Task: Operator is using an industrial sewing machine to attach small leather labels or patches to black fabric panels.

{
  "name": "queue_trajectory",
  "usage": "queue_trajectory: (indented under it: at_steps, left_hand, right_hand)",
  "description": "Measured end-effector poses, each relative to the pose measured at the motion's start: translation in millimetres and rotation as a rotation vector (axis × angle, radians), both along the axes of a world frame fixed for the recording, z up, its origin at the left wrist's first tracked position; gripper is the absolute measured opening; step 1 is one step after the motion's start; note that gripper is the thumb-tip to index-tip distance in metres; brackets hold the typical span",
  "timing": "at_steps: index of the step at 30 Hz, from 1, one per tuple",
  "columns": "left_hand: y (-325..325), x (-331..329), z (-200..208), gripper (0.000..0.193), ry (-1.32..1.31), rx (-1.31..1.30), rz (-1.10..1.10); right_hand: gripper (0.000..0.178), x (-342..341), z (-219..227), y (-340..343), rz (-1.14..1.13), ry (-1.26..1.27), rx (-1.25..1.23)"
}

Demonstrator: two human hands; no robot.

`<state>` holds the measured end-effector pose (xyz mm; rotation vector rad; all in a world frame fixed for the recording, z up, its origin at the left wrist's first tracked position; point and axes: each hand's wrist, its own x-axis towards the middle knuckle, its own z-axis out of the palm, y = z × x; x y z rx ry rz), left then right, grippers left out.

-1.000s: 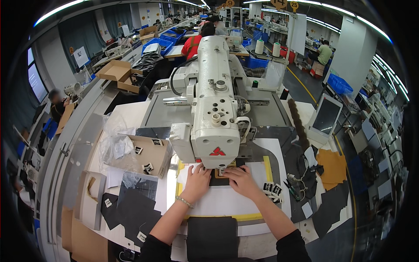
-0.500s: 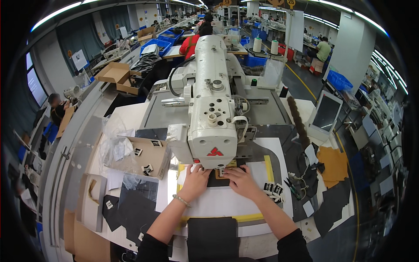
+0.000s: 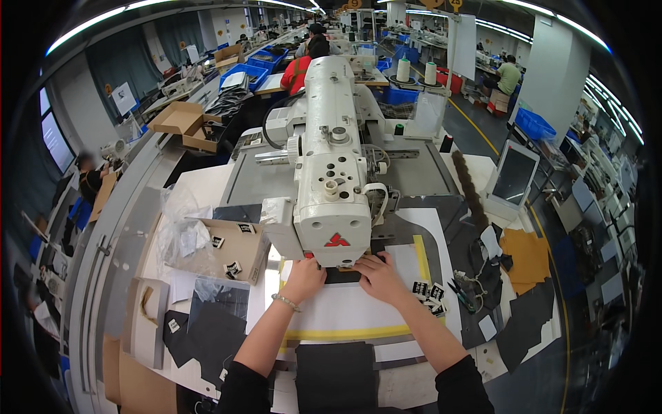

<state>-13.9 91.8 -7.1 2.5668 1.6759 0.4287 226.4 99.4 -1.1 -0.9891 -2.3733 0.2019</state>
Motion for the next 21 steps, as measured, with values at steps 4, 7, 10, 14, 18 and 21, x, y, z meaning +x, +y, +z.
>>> queue_trajectory:
  at_steps: [4,7,10,14,18,21]
  left_hand:
    - [-5,3,9,0.019,0.026,0.008,-0.001]
    - [-6,4,12,0.017,0.025,0.001,0.021]
    - [-7,5,15,0.016,-0.006,0.031,-0.001]
    - [-8,4,14,0.016,-0.012,0.007,0.017]
    - [-8,5,10,0.018,0.024,0.021,0.036]
    - [-12,7,17,0.018,0.03,-0.005,0.065]
  right_hand:
    - [0.031,-1,3,-3,-0.011,-0.024,-0.003]
    - [0.031,-2,1,-8,-0.035,-0.028,0.029]
    - [0.033,-2,5,-16,-0.08,-0.085,0.127]
    - [0.036,7,19,-26,-0.033,-0.105,0.04]
    - [0.038,13,20,-31,0.029,-0.131,0.016]
    - [0.036,12,17,-35,0.02,-0.177,-0.009]
